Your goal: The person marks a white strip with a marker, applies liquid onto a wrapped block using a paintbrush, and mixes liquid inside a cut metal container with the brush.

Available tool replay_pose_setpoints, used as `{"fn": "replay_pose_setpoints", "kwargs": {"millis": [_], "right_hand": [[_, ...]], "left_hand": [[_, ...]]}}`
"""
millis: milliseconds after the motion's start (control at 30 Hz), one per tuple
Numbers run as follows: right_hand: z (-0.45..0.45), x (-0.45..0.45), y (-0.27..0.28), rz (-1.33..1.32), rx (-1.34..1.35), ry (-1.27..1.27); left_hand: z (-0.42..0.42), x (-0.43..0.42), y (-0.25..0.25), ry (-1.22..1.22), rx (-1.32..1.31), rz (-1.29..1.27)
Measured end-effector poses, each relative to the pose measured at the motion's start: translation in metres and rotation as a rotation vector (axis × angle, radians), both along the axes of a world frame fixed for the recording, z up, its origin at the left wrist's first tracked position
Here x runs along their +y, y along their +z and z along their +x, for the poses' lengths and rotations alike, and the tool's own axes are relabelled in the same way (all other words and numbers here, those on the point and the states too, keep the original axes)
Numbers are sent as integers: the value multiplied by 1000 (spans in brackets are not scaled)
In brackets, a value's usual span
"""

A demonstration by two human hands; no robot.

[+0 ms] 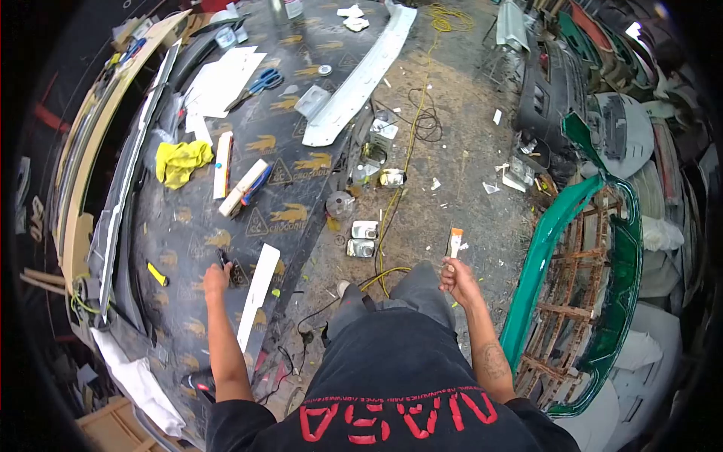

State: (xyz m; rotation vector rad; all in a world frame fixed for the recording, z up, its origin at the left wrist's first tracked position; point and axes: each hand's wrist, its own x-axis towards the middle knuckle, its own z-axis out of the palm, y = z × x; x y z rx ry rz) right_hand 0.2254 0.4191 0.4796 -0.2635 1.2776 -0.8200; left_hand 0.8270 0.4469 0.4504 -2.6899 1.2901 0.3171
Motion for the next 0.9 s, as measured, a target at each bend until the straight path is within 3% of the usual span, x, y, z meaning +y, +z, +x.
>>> {"fn": "replay_pose_setpoints", "kwargs": {"millis": [133, 200, 267, 300, 367, 400, 433, 567, 667, 733, 900], "right_hand": [[-14, -22, -10, 17, -79, 106], [-29, -36, -22, 48, -66, 148], [-43, -60, -28, 69, -57, 200], [-49, -73, -28, 77, -12, 225], [-74, -101, -43, 87, 27, 298], [-88, -117, -51, 90, 22, 308], [-103, -137, -59, 79, 67, 361], [-173, -223, -82, 23, 185, 479], [-220, -269, -104, 34, 129, 493], [-242, -304, -104, -18, 233, 530], [-267, -362, -98, 43, 281, 562]], "left_hand": [[-24, -3, 22, -8, -42, -149], [-88, -19, 73, -70, 189, -625], [-140, -31, 80, -40, 496, -627], [-162, -32, 49, -1, 688, -716], [-228, -41, 16, -3, 833, -573], [-261, -50, 14, -116, 802, -458], [-280, -44, -25, -192, 715, -296], [-376, -39, -96, -172, 770, -178], [-433, -54, -97, -76, 725, -88], [-453, -77, -113, -24, 826, 51], [-491, -154, -126, -52, 689, 50]]}}
